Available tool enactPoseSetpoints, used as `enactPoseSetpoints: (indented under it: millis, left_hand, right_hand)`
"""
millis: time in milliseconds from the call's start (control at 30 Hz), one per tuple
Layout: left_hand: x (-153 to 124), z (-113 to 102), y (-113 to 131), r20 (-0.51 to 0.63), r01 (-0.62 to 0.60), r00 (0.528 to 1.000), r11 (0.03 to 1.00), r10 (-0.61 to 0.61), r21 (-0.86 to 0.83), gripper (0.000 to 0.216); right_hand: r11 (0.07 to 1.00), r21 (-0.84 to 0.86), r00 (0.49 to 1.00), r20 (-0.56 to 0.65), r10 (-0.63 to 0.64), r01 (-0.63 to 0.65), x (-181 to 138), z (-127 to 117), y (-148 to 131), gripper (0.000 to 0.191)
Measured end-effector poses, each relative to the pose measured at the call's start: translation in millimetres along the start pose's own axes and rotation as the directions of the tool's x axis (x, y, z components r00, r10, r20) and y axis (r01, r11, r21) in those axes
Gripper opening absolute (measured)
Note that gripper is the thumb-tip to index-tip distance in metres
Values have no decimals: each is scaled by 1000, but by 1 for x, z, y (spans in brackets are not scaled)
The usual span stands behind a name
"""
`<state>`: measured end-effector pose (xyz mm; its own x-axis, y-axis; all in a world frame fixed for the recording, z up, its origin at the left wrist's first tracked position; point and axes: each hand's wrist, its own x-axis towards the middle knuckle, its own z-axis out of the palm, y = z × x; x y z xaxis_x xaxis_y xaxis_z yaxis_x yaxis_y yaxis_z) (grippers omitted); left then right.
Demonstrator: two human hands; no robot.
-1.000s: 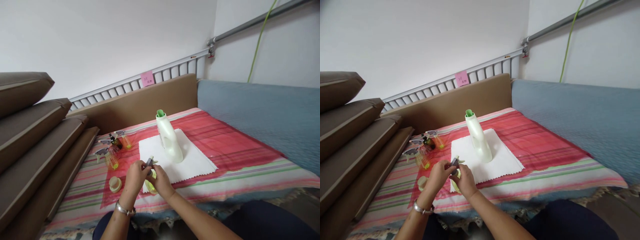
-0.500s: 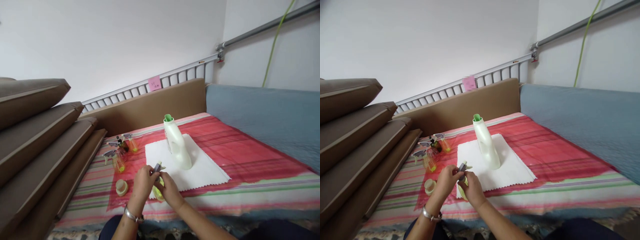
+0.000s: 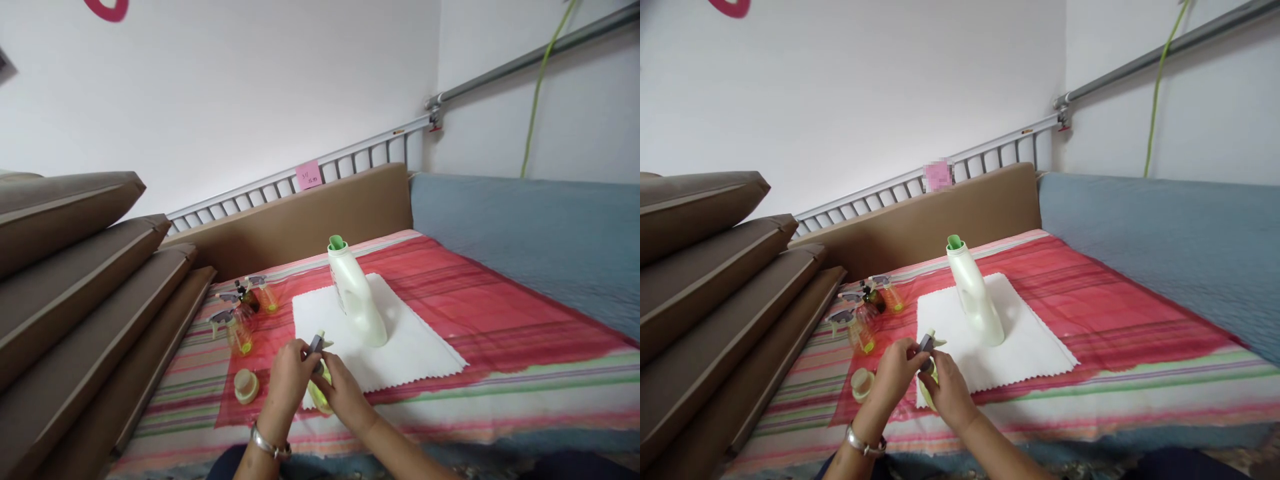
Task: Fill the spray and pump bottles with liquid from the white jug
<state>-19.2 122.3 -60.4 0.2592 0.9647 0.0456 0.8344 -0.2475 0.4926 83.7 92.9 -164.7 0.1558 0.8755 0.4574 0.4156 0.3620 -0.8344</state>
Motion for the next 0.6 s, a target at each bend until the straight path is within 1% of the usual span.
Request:
enactPoseSetpoints:
  millis: [100, 200, 267, 333, 433, 533, 600]
  left_hand:
    - [0, 1, -2, -10, -10, 1000, 1000, 10, -14, 13]
    - [0, 1, -3, -12, 4, 1000, 999, -5, -33, 15]
    - [0, 0, -3, -8, 2, 1000, 999, -3, -36, 17]
    - [0, 0, -4, -11, -13, 1000, 999, 12, -34, 16]
    - [1, 1, -4, -17, -11, 1000, 1000, 10, -24, 15]
    - [1, 2, -5, -9, 5, 1000, 999, -5, -35, 16]
    - [1, 3, -6, -12, 1, 1000, 999, -2, -40, 16]
  right_hand:
    - [1000, -11, 1000, -10, 12, -12, 1, 0, 0, 16]
    - [999, -25, 999, -31, 33, -33, 1, 1, -1, 24]
    - [1000, -11, 1000, -15, 14, -14, 1, 1, -1, 27]
    - [1000, 0, 1000, 4, -4, 4, 1, 2, -1, 22]
    - [1000, -23, 1000, -10, 19, -19, 1, 3, 0, 15]
    - [999, -46, 999, -21, 29, -30, 0, 4, 0, 26]
    - [999, -43, 1000, -1, 6, -6, -1, 4, 0, 26]
